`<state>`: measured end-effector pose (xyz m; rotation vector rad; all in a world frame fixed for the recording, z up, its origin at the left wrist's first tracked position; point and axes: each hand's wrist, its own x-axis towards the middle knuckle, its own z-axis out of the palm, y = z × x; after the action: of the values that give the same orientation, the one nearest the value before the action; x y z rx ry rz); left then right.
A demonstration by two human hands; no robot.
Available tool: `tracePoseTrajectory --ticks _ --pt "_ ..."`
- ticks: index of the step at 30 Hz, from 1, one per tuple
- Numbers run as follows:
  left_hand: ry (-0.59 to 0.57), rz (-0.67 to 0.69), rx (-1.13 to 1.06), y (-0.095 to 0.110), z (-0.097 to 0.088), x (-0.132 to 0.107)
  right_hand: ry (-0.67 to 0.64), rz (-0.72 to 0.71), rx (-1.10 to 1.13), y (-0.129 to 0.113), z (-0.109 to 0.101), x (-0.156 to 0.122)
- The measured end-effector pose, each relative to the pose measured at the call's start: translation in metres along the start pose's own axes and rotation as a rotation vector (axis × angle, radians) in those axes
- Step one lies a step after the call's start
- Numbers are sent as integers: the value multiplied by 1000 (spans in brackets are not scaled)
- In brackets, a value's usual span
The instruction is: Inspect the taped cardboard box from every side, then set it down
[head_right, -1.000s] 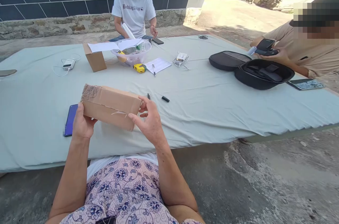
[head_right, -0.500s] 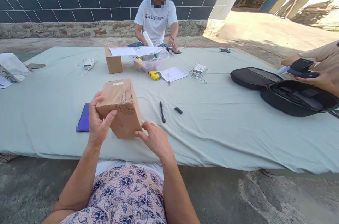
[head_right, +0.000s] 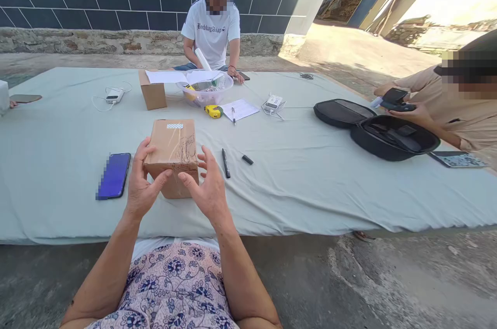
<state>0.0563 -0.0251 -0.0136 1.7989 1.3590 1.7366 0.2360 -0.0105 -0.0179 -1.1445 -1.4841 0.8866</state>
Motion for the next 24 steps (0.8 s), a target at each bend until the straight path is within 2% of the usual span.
tracePoseTrajectory --ticks 8,12,17,24 --pt "16 6 -25 -2 2 3 147 57 -46 -10 15 10" --pt "20 61 -26 7 -3 2 137 -15 -64 -21 10 1" --pt "29 33 37 20 -9 0 109 -134 -177 -33 5 -8" --pt "51 26 75 20 -7 1 148 -87 -212 -38 12 1"
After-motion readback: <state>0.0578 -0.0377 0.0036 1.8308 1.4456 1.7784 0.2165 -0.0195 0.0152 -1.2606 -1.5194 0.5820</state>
